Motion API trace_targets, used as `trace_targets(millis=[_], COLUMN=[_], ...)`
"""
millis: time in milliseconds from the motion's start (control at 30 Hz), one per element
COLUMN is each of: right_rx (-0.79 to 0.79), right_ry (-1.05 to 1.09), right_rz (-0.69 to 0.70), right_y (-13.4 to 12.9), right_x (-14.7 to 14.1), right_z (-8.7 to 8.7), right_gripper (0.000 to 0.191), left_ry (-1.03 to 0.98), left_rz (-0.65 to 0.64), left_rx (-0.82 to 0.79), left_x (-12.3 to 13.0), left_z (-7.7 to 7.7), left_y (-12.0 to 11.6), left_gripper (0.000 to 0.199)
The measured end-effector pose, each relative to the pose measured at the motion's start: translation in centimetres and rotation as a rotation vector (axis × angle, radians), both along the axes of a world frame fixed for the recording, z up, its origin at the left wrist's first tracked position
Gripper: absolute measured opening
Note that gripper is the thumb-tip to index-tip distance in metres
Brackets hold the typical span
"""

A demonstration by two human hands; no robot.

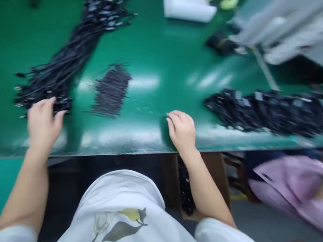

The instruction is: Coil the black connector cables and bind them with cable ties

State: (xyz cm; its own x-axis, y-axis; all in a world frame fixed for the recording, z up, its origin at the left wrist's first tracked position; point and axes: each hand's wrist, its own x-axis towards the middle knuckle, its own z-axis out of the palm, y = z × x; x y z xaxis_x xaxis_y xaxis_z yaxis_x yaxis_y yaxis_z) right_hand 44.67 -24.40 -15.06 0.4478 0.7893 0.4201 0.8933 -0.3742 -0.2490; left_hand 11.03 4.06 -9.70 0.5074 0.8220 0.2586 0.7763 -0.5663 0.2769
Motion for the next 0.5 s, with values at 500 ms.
trace_targets(millis=[500], right_rx=[0.04], right_ry=[-0.09], right_rz=[0.691], right_y=[10.5], right_x=[-9.2], right_z=[-2.3], right_gripper=[0.021], left_ry=[0.082], left_rz=[0.172], left_rx=[-0.039], left_x=[-0.9], left_z=[1.9], left_y=[12.6], left_gripper=[0.041])
